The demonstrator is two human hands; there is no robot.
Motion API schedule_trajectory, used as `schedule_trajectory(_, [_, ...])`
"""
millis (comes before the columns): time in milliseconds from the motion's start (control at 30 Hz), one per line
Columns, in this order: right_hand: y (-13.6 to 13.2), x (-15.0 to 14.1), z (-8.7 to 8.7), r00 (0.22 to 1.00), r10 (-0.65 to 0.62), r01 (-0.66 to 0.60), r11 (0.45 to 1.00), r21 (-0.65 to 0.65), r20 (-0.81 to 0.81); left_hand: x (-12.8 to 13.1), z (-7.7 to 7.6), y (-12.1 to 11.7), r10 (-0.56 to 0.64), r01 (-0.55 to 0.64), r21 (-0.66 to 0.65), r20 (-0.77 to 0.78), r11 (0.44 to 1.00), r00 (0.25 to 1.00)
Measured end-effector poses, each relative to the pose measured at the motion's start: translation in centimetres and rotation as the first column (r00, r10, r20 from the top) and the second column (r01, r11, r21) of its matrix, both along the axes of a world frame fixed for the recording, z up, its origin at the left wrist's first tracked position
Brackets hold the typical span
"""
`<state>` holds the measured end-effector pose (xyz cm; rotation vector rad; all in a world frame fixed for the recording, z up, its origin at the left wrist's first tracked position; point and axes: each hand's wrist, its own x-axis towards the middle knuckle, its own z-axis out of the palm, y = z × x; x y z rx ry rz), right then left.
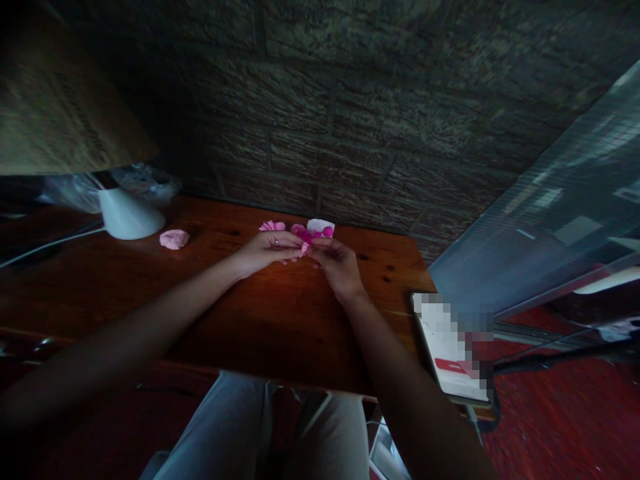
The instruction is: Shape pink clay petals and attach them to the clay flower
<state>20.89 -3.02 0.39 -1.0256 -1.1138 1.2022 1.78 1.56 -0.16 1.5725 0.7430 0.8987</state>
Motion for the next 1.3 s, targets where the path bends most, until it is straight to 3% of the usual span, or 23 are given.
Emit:
schedule_trajectory(500, [-0.11, -0.11, 0.22, 0.999, -0.016, 0.013, 0.998, -0.067, -0.04, 0.03, -0.27, 0.06, -0.013, 0.013, 0.004, 0.005, 1.0, 1.0])
schedule_trajectory(1300, [-0.23, -0.07, 0.2, 1.0, 0.011, -0.012, 0.999, -0.048, -0.019, 0.02, -0.29, 0.12, -0.049, 0.048, 0.025, 0.014, 0.999, 0.999])
